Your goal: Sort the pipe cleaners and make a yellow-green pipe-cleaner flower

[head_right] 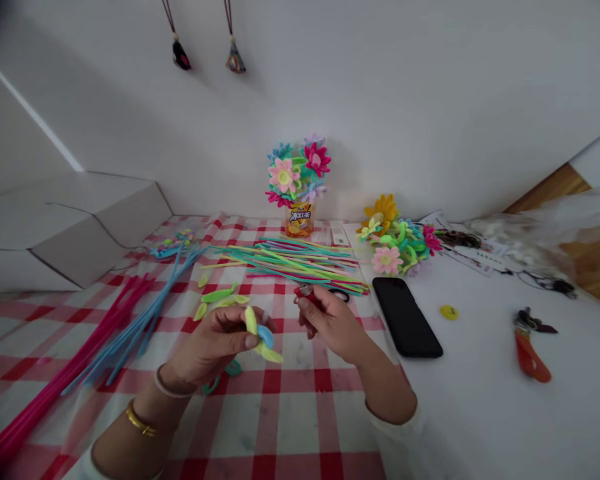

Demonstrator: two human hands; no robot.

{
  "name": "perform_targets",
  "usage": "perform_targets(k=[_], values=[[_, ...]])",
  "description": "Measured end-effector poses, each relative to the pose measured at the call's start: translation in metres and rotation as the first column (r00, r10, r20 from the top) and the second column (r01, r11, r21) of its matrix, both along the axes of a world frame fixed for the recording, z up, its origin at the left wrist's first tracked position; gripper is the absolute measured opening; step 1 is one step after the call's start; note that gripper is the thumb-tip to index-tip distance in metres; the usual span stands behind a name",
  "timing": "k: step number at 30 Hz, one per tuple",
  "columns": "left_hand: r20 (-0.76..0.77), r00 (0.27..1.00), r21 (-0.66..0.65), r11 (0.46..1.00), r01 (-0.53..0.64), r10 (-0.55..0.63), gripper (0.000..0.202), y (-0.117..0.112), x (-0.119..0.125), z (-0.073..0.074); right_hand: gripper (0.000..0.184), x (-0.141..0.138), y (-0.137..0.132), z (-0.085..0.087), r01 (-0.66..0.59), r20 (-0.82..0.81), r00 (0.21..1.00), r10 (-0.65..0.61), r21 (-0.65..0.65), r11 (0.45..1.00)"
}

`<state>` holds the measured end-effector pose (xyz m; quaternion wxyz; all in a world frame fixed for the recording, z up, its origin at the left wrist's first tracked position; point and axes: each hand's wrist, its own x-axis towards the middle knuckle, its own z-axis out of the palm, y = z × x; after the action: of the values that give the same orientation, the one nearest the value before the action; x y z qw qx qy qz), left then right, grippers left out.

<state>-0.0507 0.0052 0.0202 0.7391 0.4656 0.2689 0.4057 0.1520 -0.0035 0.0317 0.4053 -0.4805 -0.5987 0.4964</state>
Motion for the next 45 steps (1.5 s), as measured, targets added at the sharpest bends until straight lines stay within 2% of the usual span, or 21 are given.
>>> perform_targets(k=[4,7,13,16,19,23,27,30,32,34,40,45], values=[[-0.008,0.999,0.017,0.999,0.035,-0.035,0.015,0.0015,-0.0022,-0.0021,0.05,-0.0016,-0.0017,-0.0008,0.102,-0.043,0.993,-0.108,-0.116,0.988],[-0.028,0.997,0.027,0.997,0.075,-0.074,0.014,0.0017,-0.0022,-0.0013,0.046,-0.0024,-0.0019,-0.0026,0.146,-0.022,0.988,-0.151,-0.156,0.977],[-0.062,0.988,0.002,0.99,0.14,-0.139,0.015,0.0003,-0.0008,-0.0015,0.035,-0.0057,-0.0028,-0.0018,0.082,-0.031,0.996,-0.087,-0.155,0.985],[-0.057,0.986,-0.012,0.988,0.156,-0.156,0.015,-0.0003,-0.0009,-0.0028,0.041,-0.0056,-0.0037,-0.0002,0.092,-0.059,0.993,-0.101,-0.135,0.987],[-0.015,0.992,-0.009,0.992,0.123,-0.123,0.016,0.0,-0.0011,-0.0034,0.05,-0.0039,-0.0036,-0.0009,0.079,-0.121,0.988,-0.094,-0.129,0.989],[0.026,0.999,-0.034,0.999,0.041,-0.04,0.025,0.0006,-0.0018,-0.0026,0.035,-0.0029,-0.0026,-0.0052,0.009,-0.245,0.969,-0.045,-0.143,0.99],[0.059,0.997,-0.044,0.998,0.054,-0.051,0.02,0.0006,-0.002,-0.002,0.026,-0.0028,-0.0026,-0.0081,-0.089,-0.316,0.948,0.04,-0.142,0.986],[0.062,0.996,-0.028,0.997,0.066,-0.064,0.016,0.0,-0.0015,-0.0027,0.032,-0.0019,-0.003,-0.0082,-0.064,-0.268,0.963,0.034,-0.106,0.992],[0.05,0.996,-0.025,0.997,0.079,-0.078,0.016,-0.0003,-0.001,-0.0034,0.042,-0.0016,-0.0032,-0.0073,0.039,-0.207,0.977,-0.057,-0.09,0.995],[0.029,0.996,-0.034,0.995,0.09,-0.089,0.016,-0.0005,-0.0004,-0.0036,0.045,-0.0021,-0.0032,-0.0056,0.123,-0.138,0.981,-0.136,-0.093,0.988],[-0.027,0.994,-0.084,0.991,0.102,-0.105,0.018,-0.002,0.002,-0.0007,0.025,-0.0058,-0.0033,-0.0028,0.18,0.03,0.983,-0.179,-0.026,0.983],[-0.026,0.991,-0.1,0.987,0.124,-0.128,0.017,-0.0019,0.003,-0.0015,0.017,-0.007,-0.0054,-0.0042,0.192,0.071,0.978,-0.194,0.03,0.981]])
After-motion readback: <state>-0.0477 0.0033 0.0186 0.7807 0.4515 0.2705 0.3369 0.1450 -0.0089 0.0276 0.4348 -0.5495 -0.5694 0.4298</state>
